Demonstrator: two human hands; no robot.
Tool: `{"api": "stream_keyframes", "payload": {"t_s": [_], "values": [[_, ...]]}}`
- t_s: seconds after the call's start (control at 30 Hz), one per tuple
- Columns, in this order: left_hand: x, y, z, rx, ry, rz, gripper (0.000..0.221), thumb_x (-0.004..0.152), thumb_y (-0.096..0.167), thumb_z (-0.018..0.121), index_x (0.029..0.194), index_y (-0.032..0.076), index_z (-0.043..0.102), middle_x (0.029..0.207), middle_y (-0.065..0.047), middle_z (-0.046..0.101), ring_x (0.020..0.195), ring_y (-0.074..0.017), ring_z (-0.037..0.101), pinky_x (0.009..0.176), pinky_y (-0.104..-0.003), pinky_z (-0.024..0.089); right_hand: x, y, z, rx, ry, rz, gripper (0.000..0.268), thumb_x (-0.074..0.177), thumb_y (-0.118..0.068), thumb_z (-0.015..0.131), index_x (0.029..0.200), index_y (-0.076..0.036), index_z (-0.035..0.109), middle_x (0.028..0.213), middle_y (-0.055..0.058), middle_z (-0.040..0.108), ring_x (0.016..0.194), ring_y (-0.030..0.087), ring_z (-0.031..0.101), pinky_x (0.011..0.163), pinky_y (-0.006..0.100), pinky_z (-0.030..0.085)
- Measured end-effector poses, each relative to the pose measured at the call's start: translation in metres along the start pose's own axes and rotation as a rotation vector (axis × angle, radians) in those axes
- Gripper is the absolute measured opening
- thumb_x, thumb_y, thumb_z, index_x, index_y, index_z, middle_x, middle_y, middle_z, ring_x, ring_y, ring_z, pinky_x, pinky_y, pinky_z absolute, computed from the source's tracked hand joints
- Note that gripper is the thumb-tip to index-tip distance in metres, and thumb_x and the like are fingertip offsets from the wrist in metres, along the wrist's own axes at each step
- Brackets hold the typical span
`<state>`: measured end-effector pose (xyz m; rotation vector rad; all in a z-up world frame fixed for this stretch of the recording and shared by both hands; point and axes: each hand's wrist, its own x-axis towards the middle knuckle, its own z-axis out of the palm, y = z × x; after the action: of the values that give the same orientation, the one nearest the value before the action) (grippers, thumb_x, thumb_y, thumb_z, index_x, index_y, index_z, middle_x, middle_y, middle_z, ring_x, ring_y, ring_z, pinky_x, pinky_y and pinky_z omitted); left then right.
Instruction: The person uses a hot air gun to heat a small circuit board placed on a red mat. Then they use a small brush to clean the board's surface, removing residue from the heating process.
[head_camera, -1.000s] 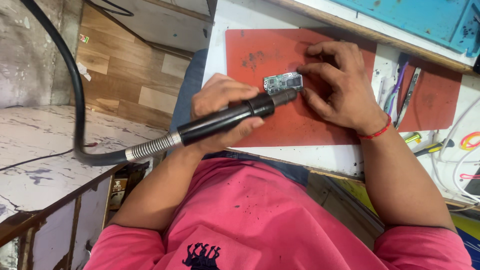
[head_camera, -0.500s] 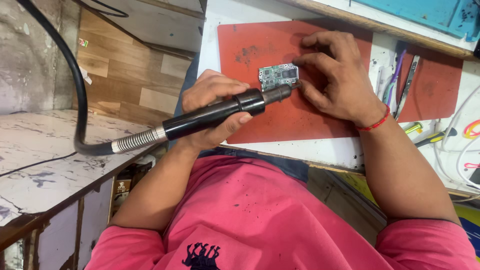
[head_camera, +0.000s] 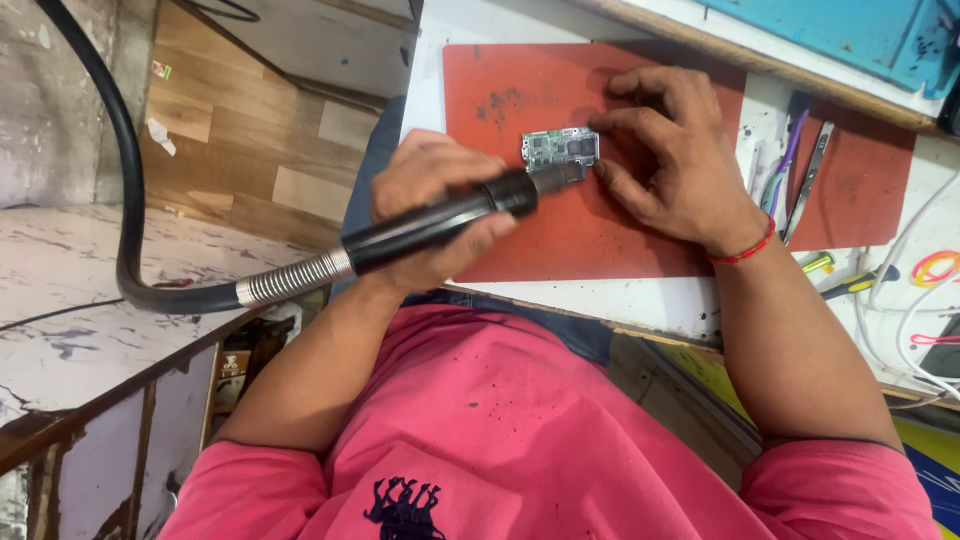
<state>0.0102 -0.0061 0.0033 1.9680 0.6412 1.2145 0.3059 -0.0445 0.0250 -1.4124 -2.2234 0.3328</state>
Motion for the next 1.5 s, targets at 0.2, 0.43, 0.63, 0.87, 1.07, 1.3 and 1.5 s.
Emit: {"api": "stream_keyframes", "payload": {"t_s": [0.2,0.43,0.63,0.87,1.07,1.3,1.5], "values": [[-0.002,-0.005,0.004,0.010,0.005,0.038,0.040,0.090,0.035,0.084,0.112,0.005,0.069,0.108,-0.009,0.076,0.102,-0.0217,0.071,0.094,-0.034,0.052,-0.005,0.007,0.002,0.061,0.006,0.026,0.030,0.090,-0.008,0.080,0.117,-0.003,0.070,0.137,0.015,0.055,0.127,0.035,0.051,0.113,0.043,0.047],[0.001,-0.006,0.004,0.016,0.056,-0.040,0.038,0.093,0.036,0.082,0.111,0.005,0.069,0.109,-0.008,0.077,0.095,-0.0188,0.073,0.098,-0.034,0.050,0.000,0.005,-0.001,-0.017,0.034,0.053,0.031,0.091,-0.007,0.080,0.120,-0.004,0.070,0.138,0.013,0.056,0.126,0.033,0.051,0.109,0.042,0.046],[0.002,-0.006,-0.001,0.007,0.004,-0.030,0.041,0.093,0.037,0.082,0.114,0.005,0.068,0.112,-0.010,0.075,0.101,-0.0201,0.073,0.099,-0.035,0.049,-0.002,0.004,-0.003,-0.022,-0.027,0.016,0.036,0.089,-0.010,0.079,0.124,-0.005,0.071,0.141,0.014,0.056,0.124,0.034,0.051,0.109,0.043,0.046],[0.000,-0.005,0.003,0.021,0.027,-0.042,0.040,0.095,0.038,0.082,0.116,0.007,0.067,0.112,-0.008,0.075,0.102,-0.0206,0.071,0.098,-0.034,0.051,-0.002,0.004,0.000,-0.004,0.012,0.016,0.030,0.091,-0.007,0.079,0.119,-0.003,0.069,0.138,0.015,0.055,0.125,0.034,0.050,0.108,0.042,0.047],[0.000,-0.010,0.004,0.042,0.054,-0.055,0.040,0.094,0.041,0.080,0.114,0.008,0.069,0.108,-0.005,0.076,0.093,-0.0174,0.071,0.098,-0.033,0.050,-0.001,0.003,0.001,0.004,0.003,0.046,0.031,0.092,-0.008,0.080,0.121,-0.003,0.070,0.139,0.014,0.055,0.127,0.034,0.051,0.110,0.042,0.046],[0.002,-0.005,0.002,-0.017,0.087,-0.183,0.040,0.097,0.039,0.081,0.119,0.007,0.068,0.112,-0.006,0.074,0.100,-0.0210,0.067,0.095,-0.030,0.055,0.001,0.005,0.000,0.004,0.000,0.057,0.030,0.091,-0.007,0.080,0.119,-0.004,0.070,0.139,0.014,0.056,0.126,0.034,0.051,0.109,0.043,0.045],[0.001,-0.002,-0.002,0.028,0.095,-0.124,0.034,0.095,0.028,0.080,0.117,0.005,0.067,0.109,-0.009,0.074,0.098,-0.0231,0.068,0.093,-0.033,0.053,-0.001,0.006,0.002,0.000,0.025,0.046,0.032,0.092,-0.007,0.079,0.121,-0.002,0.069,0.139,0.015,0.055,0.129,0.035,0.050,0.112,0.043,0.044]]}}
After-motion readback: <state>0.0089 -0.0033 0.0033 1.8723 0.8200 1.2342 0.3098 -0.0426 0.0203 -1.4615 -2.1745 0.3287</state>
